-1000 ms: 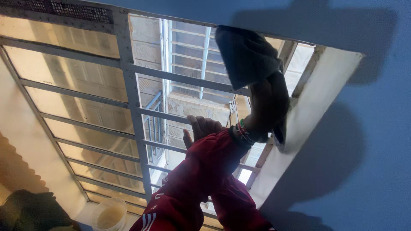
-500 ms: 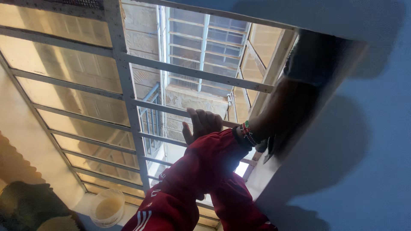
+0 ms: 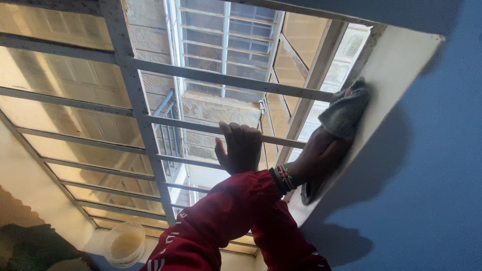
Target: The person wipes a window frame and the bars of a security gate with a cloth, dipping the cloth into a bowl of liquid.
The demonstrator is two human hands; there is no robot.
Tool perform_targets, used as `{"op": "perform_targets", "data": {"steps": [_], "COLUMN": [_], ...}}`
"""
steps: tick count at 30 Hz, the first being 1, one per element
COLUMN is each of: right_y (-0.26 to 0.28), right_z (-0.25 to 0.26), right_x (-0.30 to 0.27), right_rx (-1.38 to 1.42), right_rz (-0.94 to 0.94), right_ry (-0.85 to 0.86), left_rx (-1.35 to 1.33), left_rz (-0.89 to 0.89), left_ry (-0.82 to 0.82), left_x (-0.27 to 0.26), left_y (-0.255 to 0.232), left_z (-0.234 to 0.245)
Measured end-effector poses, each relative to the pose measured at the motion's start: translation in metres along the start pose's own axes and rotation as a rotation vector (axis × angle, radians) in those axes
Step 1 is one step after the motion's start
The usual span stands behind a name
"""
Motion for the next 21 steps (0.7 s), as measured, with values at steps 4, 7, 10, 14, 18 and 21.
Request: {"op": "perform_targets", "data": {"steps": [4, 7, 10, 14, 18, 21], "right_y": [-0.001, 0.0, 0.0, 0.008, 0.012, 0.014], "right_z": [-0.009, -0.016, -0.014, -0.006, 0.0, 0.011], "right_x": [0.001, 0.002, 0.0, -0.011, -0.04, -0.069], "right_rx": [-0.062, -0.053, -0.075, -0.05, -0.02, 0.358], "right_rz": [-0.004, -0.012, -0.024, -0.054, -0.125, -0.324], "right_ry": [-0.007, -0.026, -0.012, 0.036, 0.044, 0.046], "left_rx": [0.154, 0.264, -0.061, -0.692, -0.835, -0.981], "left_rz": [0.038, 0.028, 0.312, 0.458, 0.514, 0.546], "left_ry": [-0.097, -0.123, -0.046, -0.253, -0.458, -0.588], "left_x": [-0.023, -0.051, -0.074, -0.103, -0.128, -0.141], "left_y": [-0.051, -0.082, -0.061, -0.029, -0.043, -0.06], "left_z": [-0.005, -0.002, 0.009, 0.039, 0.077, 0.088]}}
Point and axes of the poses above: each hand's wrist, its own x-axis towards the middle knuckle, its own z-axis out of the back of the hand, y = z × x, the point moved 2 cm from there along x, towards the middle knuckle, and after that the axes turned 12 degrees about y, right-handed, at the moved point
